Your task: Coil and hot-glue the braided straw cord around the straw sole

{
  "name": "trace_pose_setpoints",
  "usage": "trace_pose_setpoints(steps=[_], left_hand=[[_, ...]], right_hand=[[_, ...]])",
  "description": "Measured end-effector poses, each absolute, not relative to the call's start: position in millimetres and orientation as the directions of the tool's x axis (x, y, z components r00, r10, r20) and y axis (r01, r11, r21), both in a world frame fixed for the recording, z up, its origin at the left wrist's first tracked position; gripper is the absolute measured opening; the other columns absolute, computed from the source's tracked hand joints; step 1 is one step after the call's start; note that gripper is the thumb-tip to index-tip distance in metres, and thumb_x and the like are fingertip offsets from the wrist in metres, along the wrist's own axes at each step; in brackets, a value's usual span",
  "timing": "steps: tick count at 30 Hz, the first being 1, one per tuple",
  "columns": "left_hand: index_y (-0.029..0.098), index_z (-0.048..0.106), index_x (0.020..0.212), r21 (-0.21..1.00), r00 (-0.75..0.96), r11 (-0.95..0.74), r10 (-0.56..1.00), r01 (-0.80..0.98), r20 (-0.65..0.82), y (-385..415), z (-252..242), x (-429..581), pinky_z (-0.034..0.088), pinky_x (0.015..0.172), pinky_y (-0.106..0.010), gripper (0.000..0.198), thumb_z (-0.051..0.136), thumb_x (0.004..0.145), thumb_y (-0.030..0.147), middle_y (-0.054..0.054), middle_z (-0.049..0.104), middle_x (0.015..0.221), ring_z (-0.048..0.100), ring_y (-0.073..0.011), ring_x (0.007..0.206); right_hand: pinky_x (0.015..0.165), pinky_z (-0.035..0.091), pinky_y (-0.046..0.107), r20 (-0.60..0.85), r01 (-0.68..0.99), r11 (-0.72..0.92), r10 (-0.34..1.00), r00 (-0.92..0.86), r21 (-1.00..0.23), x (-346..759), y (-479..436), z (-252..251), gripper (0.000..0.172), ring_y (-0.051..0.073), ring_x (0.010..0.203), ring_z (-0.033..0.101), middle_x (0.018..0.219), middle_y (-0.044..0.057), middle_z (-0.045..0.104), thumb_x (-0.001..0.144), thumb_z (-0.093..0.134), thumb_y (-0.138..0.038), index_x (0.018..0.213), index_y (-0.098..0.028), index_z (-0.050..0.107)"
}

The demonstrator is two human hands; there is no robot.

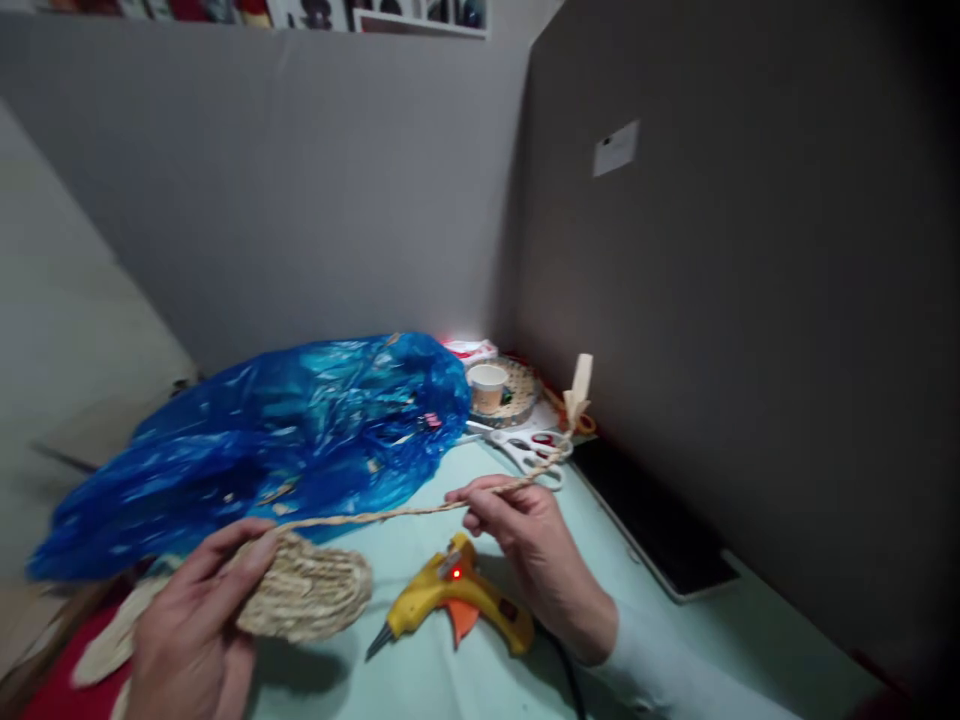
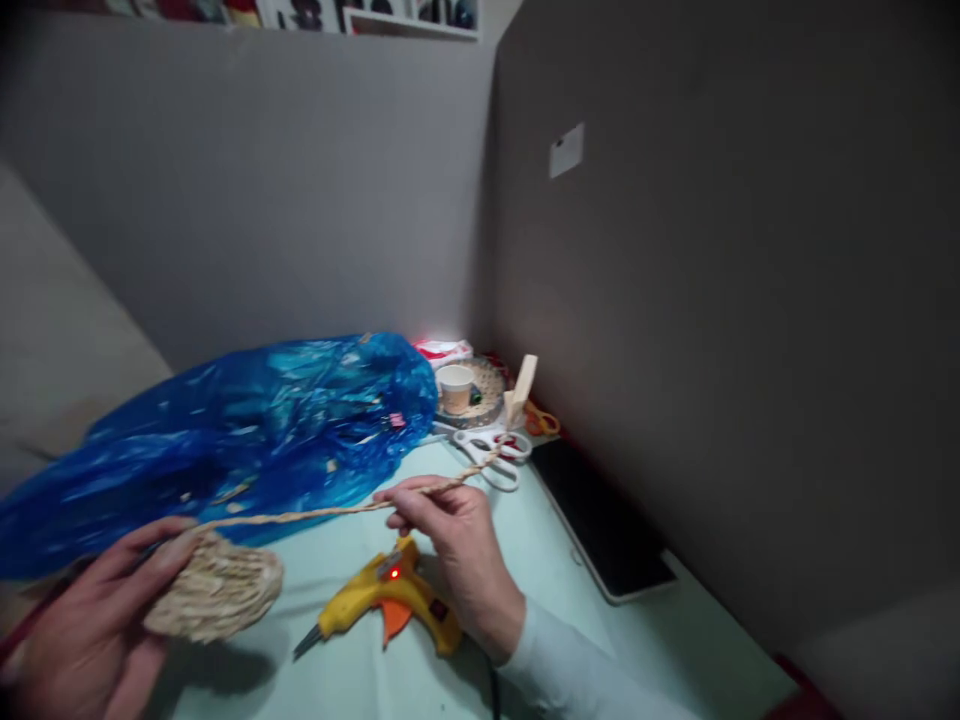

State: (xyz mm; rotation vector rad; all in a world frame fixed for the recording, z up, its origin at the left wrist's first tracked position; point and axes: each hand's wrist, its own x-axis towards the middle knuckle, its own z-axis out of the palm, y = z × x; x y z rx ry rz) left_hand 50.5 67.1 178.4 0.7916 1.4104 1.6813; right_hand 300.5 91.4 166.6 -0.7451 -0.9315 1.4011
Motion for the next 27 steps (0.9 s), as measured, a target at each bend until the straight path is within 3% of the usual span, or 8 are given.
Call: trace_pose_setpoints(steps=[4, 10, 14, 17, 19, 22, 24, 27], left_hand=[[0.022, 0.072, 0.079, 0.961, -0.524, -0.096, 0.850, -0.259, -0.056, 67, 194, 63, 0.057, 0.055, -0.019, 0.042, 0.095, 0.047, 0.036, 0.003, 0.075, 0.069, 0.068, -0.0147, 0.062], [0.022, 0.072, 0.079, 0.951, -0.522, -0.111, 0.851, -0.288, -0.059, 62, 191, 60, 0.055, 0.053, -0.019, 0.037, 0.094, 0.052, 0.036, 0.002, 0.072, 0.066, 0.064, -0.0131, 0.058], [0.021, 0.072, 0.080, 0.956, -0.473, -0.074, 0.878, -0.285, -0.073, 58, 190, 61, 0.051, 0.052, -0.017, 0.035, 0.093, 0.055, 0.035, 0.000, 0.070, 0.065, 0.062, -0.0130, 0.059], [0.024, 0.072, 0.082, 0.968, -0.394, -0.030, 0.916, -0.251, -0.073, 54, 188, 65, 0.050, 0.055, -0.018, 0.028, 0.088, 0.063, 0.036, 0.002, 0.067, 0.069, 0.060, -0.0123, 0.060], [0.025, 0.072, 0.082, 0.979, -0.353, -0.003, 0.933, -0.202, -0.070, 51, 188, 71, 0.050, 0.058, -0.021, 0.025, 0.086, 0.066, 0.037, 0.002, 0.067, 0.073, 0.060, -0.0139, 0.063], [0.026, 0.073, 0.075, 0.998, -0.335, 0.031, 0.941, -0.059, -0.049, 47, 189, 83, 0.049, 0.064, -0.024, 0.018, 0.084, 0.065, 0.035, 0.001, 0.067, 0.074, 0.061, -0.0175, 0.070], [0.027, 0.072, 0.069, 0.998, -0.316, 0.053, 0.948, 0.041, -0.037, 44, 189, 90, 0.047, 0.066, -0.023, 0.013, 0.082, 0.065, 0.034, 0.001, 0.066, 0.072, 0.059, -0.0174, 0.072], [0.029, 0.073, 0.066, 0.992, -0.272, 0.072, 0.961, 0.105, -0.041, 41, 188, 96, 0.045, 0.065, -0.023, 0.010, 0.080, 0.065, 0.035, 0.003, 0.064, 0.069, 0.055, -0.0161, 0.068]], right_hand=[[0.069, 0.045, 0.021, 0.067, -0.411, 0.013, 0.991, -0.117, -0.912, 304, 88, 162, 0.016, 0.012, 0.068, 0.059, 0.075, 0.002, 0.074, 0.082, 0.080, -0.036, 0.079, -0.020, 0.081], [0.066, 0.049, 0.025, -0.034, -0.346, -0.092, 0.985, -0.169, -0.934, 309, 78, 161, 0.029, 0.016, 0.068, 0.060, 0.074, 0.006, 0.070, 0.074, 0.085, -0.041, 0.060, -0.017, 0.077], [0.058, 0.045, 0.019, -0.126, -0.383, -0.161, 0.985, -0.116, -0.910, 314, 86, 161, 0.027, 0.010, 0.059, 0.052, 0.063, 0.001, 0.062, 0.075, 0.084, -0.043, 0.077, -0.017, 0.079], [0.056, 0.046, 0.017, -0.214, -0.443, -0.250, 0.968, -0.130, -0.861, 313, 93, 161, 0.034, 0.010, 0.058, 0.053, 0.065, 0.001, 0.066, 0.079, 0.081, -0.045, 0.096, -0.016, 0.078], [0.057, 0.049, 0.020, -0.263, -0.435, -0.346, 0.934, -0.241, -0.831, 310, 92, 161, 0.038, 0.011, 0.059, 0.060, 0.072, 0.005, 0.072, 0.085, 0.073, -0.049, 0.100, -0.014, 0.075], [0.048, 0.044, 0.020, -0.270, -0.351, -0.493, 0.808, -0.524, -0.796, 304, 85, 163, 0.055, 0.011, 0.051, 0.062, 0.077, 0.014, 0.076, 0.094, 0.052, -0.062, 0.090, -0.011, 0.073], [0.046, 0.040, 0.019, -0.223, -0.300, -0.496, 0.746, -0.627, -0.815, 303, 79, 168, 0.050, 0.009, 0.049, 0.059, 0.079, 0.013, 0.077, 0.092, 0.054, -0.061, 0.091, -0.013, 0.070], [0.058, 0.046, 0.024, -0.149, -0.227, -0.342, 0.792, -0.592, -0.912, 304, 74, 178, 0.024, 0.012, 0.061, 0.061, 0.087, 0.005, 0.077, 0.084, 0.075, -0.037, 0.100, -0.021, 0.066]])
